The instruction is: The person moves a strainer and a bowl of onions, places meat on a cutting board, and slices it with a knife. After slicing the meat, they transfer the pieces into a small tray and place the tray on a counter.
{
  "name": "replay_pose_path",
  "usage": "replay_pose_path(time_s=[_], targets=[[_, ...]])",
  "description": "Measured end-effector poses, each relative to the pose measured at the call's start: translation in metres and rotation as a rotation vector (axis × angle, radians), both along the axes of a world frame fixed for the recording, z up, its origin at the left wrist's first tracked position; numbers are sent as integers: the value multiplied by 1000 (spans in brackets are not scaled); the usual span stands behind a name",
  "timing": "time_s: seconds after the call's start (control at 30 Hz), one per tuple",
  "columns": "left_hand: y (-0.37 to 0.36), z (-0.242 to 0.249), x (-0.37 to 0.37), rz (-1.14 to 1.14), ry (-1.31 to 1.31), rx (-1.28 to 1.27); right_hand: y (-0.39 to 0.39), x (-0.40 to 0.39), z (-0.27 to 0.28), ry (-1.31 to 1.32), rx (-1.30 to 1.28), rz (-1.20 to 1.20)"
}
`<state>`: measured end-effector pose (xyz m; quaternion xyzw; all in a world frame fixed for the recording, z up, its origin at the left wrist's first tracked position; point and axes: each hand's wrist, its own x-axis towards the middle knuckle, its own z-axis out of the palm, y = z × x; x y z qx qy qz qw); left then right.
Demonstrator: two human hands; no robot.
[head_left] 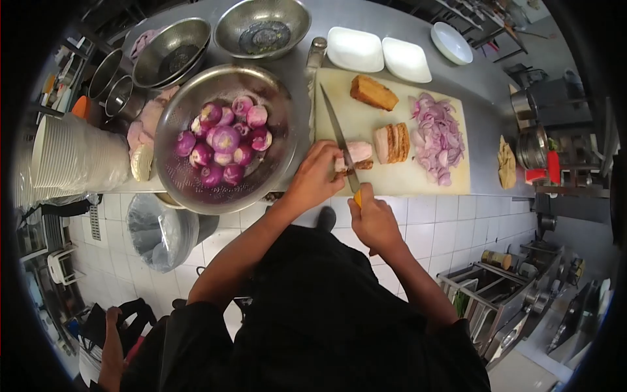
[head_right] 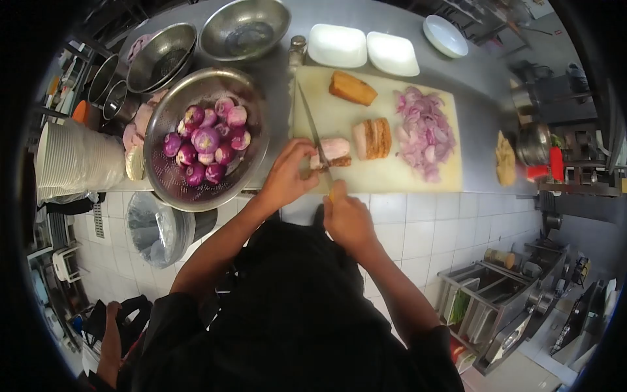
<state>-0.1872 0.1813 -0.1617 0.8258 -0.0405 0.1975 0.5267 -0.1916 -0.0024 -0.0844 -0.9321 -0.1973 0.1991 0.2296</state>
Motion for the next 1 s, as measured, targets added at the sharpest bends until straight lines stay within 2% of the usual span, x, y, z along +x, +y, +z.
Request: replay_pose_path(time_s=[0.2,0.3,0.37,0.5,0.7,0.77,0.9,1.0], targets=[[-1,10,1,-16,45,-17,-18,-4,50,74,51,-66],[-12,33,7,20,82,135,-35,-5,85,151,34,-167],[-19,25,13,8,77,188,-52,-8,94,156,45,-221],[-29,29,26,18,26,368,-85,-17,91,128,83,-265],[-38,15,45,7,124,488,-110,-25,79,75,136,-233],[-38,12,43,9,114,462,-114,-26,76,35,135,-194],[-37,37,19,101,98,454,-113,-25,73,33,125,-142],[-30,45,-12,176,192,308,-109,-20,62,14,140,-74]])
